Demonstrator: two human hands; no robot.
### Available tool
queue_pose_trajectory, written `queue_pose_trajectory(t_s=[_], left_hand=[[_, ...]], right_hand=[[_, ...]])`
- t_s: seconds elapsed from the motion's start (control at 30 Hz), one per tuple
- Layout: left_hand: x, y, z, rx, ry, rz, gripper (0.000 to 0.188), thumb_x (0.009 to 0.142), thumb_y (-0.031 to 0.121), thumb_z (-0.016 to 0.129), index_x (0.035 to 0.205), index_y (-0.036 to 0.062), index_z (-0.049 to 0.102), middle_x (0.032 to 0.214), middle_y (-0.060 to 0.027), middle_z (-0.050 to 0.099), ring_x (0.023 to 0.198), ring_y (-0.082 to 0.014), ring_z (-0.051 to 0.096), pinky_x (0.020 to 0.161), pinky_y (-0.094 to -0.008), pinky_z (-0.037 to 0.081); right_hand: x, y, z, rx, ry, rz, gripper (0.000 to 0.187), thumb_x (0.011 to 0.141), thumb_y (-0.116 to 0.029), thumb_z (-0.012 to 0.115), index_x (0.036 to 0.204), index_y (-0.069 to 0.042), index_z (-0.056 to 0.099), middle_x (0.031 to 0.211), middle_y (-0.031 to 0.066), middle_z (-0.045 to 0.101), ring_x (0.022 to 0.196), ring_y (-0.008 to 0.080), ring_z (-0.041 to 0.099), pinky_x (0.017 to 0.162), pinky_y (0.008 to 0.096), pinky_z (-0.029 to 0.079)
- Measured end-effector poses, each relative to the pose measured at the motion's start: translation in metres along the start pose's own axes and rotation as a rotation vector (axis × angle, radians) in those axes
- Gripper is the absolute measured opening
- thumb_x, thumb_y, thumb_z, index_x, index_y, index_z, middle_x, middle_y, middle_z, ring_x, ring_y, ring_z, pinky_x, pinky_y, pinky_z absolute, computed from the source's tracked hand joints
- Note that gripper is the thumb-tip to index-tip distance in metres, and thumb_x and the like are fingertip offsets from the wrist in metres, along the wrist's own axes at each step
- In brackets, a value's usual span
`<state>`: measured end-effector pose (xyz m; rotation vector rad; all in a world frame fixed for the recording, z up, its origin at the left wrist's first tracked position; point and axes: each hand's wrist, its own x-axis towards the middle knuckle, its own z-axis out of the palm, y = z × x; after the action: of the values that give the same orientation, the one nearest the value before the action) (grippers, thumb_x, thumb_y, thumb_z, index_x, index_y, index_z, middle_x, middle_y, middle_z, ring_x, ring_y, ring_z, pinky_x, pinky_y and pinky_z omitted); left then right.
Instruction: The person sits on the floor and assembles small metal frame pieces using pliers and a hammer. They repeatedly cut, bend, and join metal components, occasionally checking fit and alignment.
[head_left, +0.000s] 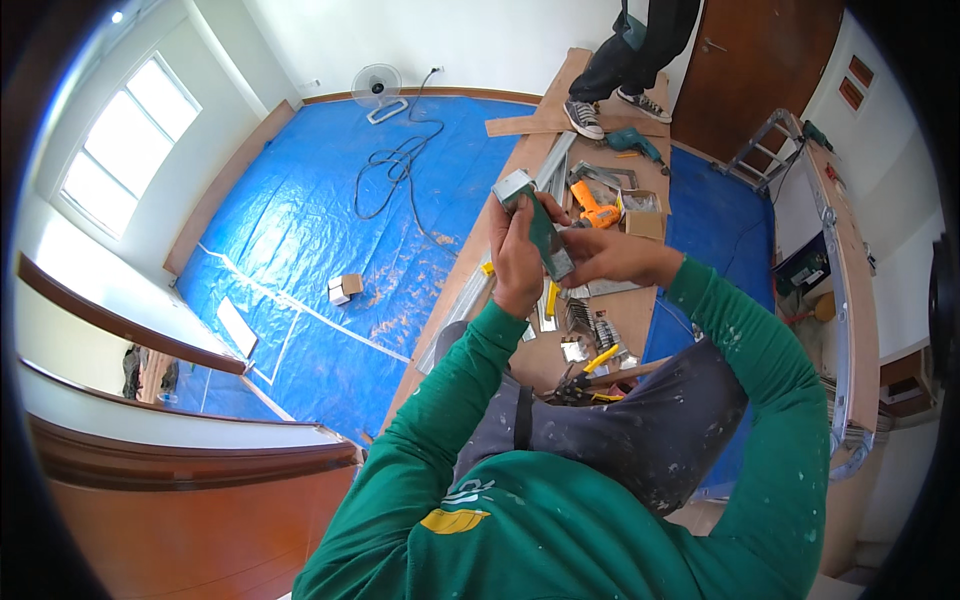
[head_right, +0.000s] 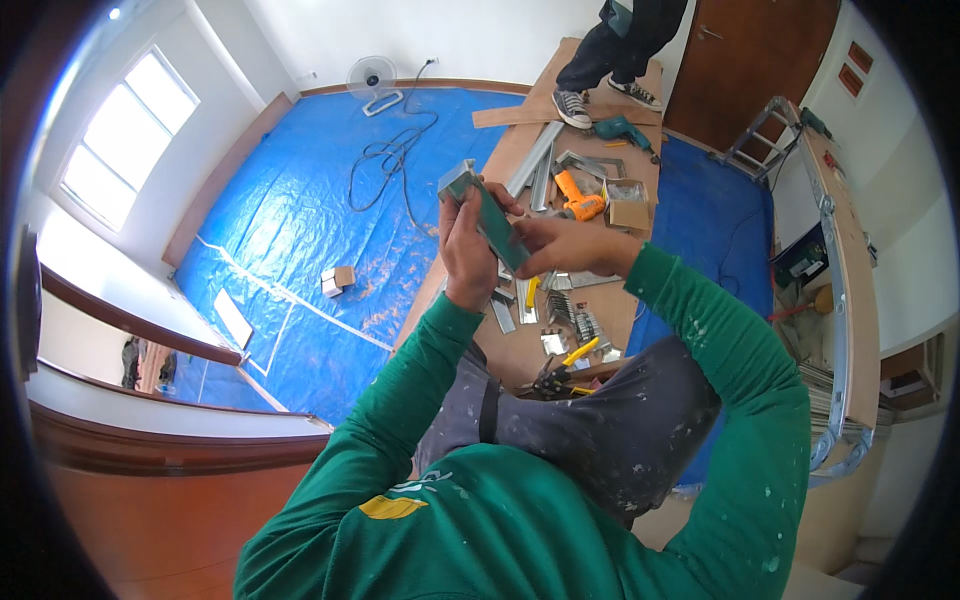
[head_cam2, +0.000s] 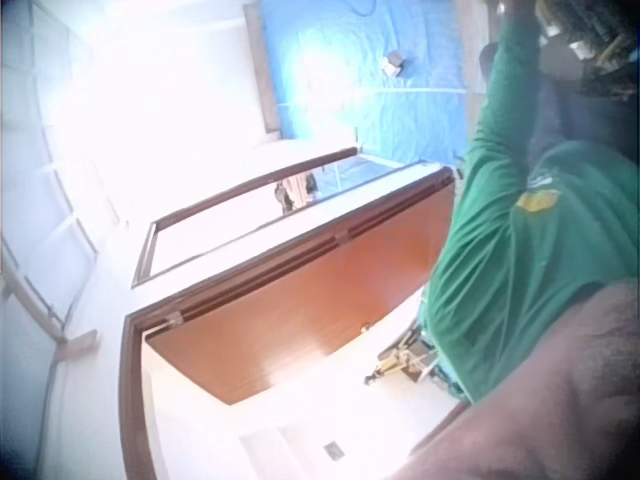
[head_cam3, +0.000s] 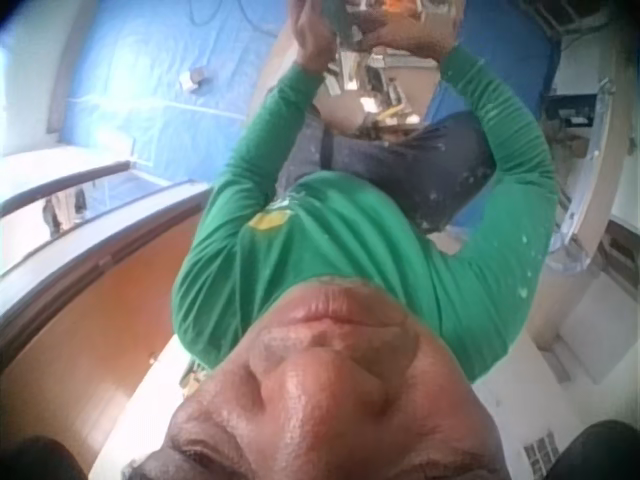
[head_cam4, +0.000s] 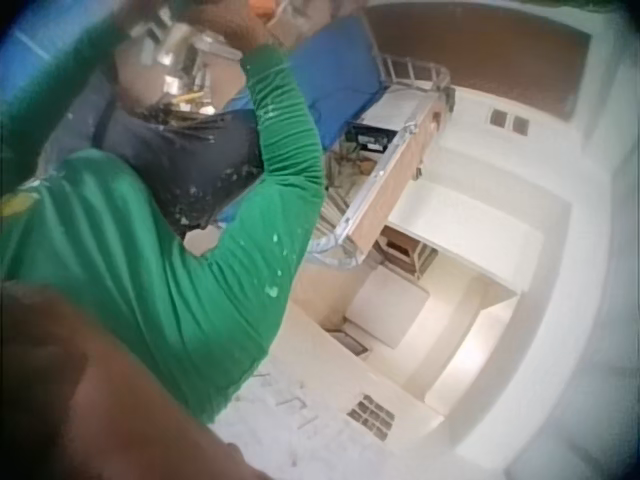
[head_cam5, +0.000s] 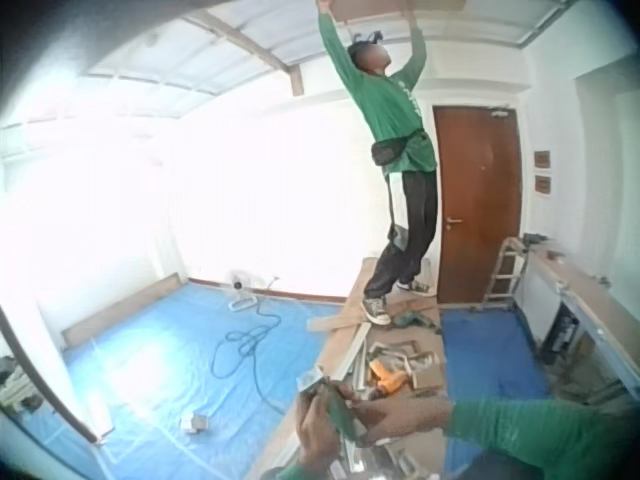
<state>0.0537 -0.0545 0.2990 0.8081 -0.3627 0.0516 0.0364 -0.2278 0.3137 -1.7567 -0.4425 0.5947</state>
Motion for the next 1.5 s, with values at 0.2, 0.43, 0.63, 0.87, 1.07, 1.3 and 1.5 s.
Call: queue_pose_trajectory(t_s=[0.2, 0.43, 0.63, 0.87, 1.07, 1.3, 1.5], left_hand=[[-0.003, 0.004, 0.0, 0.052, -0.113, -0.093, 0.024, 0.115, 0.024, 0.046, 0.127, 0.005, 0.054, 0.109, -0.0107, 0.067, 0.093, -0.019, 0.065, 0.083, -0.0361, 0.057], [0.007, 0.026, -0.012, 0.301, -0.386, -0.394, 0.04, 0.113, 0.024, 0.05, 0.149, 0.0053, 0.049, 0.126, -0.0108, 0.065, 0.113, -0.0191, 0.065, 0.099, -0.0373, 0.054], [0.014, 0.041, -0.06, 0.075, -0.567, -0.383, 0.08, 0.1, 0.038, 0.068, 0.165, 0.007, 0.035, 0.161, -0.0188, 0.046, 0.145, -0.0325, 0.05, 0.121, -0.0457, 0.042], [0.036, 0.09, -0.017, 0.87, -0.546, -0.315, 0.081, 0.092, 0.024, 0.082, 0.157, -0.0033, 0.043, 0.135, -0.0189, 0.067, 0.13, -0.0265, 0.063, 0.113, -0.0417, 0.048], [0.038, 0.053, -0.023, 1.038, -0.435, -0.063, 0.044, 0.086, 0.018, 0.082, 0.123, -0.0009, 0.067, 0.096, -0.0114, 0.075, 0.083, -0.0193, 0.071, 0.077, -0.0384, 0.057], [0.024, 0.038, -0.027, 1.189, -0.312, 0.111, 0.032, 0.081, 0.017, 0.077, 0.106, -0.0012, 0.069, 0.078, -0.016, 0.07, 0.073, -0.0246, 0.07, 0.069, -0.0389, 0.054], [0.046, 0.068, -0.007, 1.198, -0.463, -0.142, 0.063, 0.085, 0.025, 0.084, 0.138, 0.0007, 0.061, 0.111, -0.0179, 0.073, 0.096, -0.028, 0.072, 0.086, -0.038, 0.056]], right_hand=[[0.003, -0.021, 0.006, 0.048, -0.02, 0.144, 0.022, 0.101, -0.018, 0.072, 0.116, -0.002, 0.07, 0.096, 0.0054, 0.074, 0.093, 0.0172, 0.073, 0.089, 0.0323, 0.057], [0.005, -0.003, 0.002, 0.351, 0.106, 0.029, 0.019, 0.108, -0.023, 0.062, 0.114, -0.005, 0.065, 0.096, 0.0053, 0.071, 0.084, 0.0143, 0.071, 0.073, 0.0328, 0.057], [0.008, -0.006, -0.002, -0.406, 0.594, -0.105, 0.026, 0.109, -0.029, 0.059, 0.111, -0.004, 0.061, 0.088, 0.0149, 0.069, 0.078, 0.0312, 0.07, 0.075, 0.0461, 0.054], [-0.002, -0.018, -0.007, -0.954, 0.718, -0.217, 0.021, 0.096, -0.02, 0.069, 0.106, -0.004, 0.06, 0.092, 0.0211, 0.072, 0.089, 0.0441, 0.07, 0.077, 0.0552, 0.053], [-0.002, -0.026, -0.001, -0.998, 0.659, -0.209, 0.022, 0.095, -0.024, 0.074, 0.1, -0.005, 0.065, 0.088, 0.0198, 0.073, 0.087, 0.0439, 0.071, 0.075, 0.0551, 0.055], [0.0, -0.017, 0.001, -1.004, 0.587, -0.155, 0.022, 0.091, -0.02, 0.08, 0.097, -0.004, 0.066, 0.086, 0.0192, 0.073, 0.086, 0.0433, 0.071, 0.077, 0.0532, 0.055], [0.002, -0.006, -0.007, -0.647, 0.605, -0.087, 0.027, 0.089, -0.019, 0.085, 0.086, -0.003, 0.063, 0.076, 0.0137, 0.069, 0.072, 0.0298, 0.068, 0.068, 0.0447, 0.052]])
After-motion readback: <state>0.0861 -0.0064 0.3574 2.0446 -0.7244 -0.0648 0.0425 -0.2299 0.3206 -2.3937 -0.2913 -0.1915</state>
